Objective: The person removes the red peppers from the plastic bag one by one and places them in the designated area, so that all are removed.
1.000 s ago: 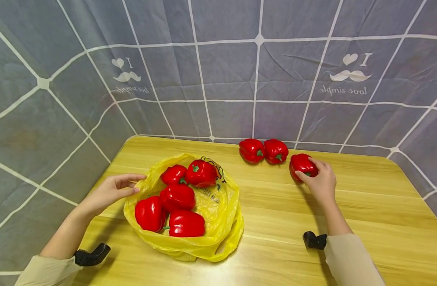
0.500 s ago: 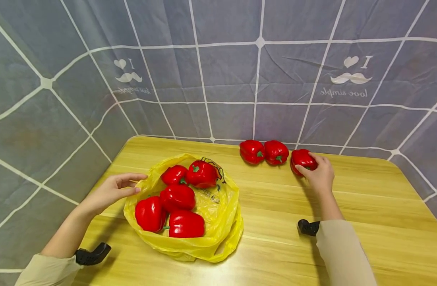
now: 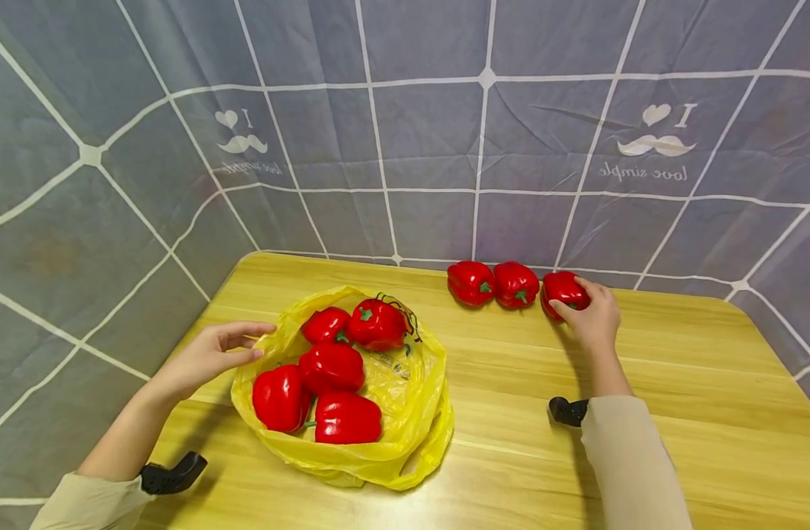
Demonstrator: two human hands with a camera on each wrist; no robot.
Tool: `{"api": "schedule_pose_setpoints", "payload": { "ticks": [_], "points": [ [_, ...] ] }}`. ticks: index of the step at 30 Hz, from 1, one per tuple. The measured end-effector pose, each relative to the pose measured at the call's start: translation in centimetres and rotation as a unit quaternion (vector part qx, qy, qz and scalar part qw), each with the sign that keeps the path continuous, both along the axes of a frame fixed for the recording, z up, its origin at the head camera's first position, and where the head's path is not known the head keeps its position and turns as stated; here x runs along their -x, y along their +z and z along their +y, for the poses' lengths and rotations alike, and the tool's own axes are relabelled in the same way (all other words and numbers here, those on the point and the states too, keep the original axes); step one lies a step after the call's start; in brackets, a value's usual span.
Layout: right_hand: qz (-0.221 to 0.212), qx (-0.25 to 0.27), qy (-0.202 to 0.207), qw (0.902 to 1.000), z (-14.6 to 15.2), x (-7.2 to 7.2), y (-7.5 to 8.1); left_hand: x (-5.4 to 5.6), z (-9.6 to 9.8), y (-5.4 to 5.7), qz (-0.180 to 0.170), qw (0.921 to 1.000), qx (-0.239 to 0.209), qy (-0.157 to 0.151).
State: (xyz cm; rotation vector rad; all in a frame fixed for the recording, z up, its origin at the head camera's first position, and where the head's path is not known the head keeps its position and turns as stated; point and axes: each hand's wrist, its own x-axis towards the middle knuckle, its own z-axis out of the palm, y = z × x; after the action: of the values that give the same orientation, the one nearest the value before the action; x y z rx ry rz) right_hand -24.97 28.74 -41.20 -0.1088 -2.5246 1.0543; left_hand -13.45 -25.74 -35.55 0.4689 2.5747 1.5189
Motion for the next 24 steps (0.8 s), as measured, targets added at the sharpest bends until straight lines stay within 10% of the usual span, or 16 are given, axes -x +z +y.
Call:
{"api": "schedule_pose_setpoints", "payload": {
  "ticks": [24],
  "points": [
    [-0.029, 0.0, 0.02, 0.9994, 0.27, 0.53, 0.27, 0.21, -0.11, -0.29, -0.004, 1.0, -0.008, -0.003]
  ]
}}
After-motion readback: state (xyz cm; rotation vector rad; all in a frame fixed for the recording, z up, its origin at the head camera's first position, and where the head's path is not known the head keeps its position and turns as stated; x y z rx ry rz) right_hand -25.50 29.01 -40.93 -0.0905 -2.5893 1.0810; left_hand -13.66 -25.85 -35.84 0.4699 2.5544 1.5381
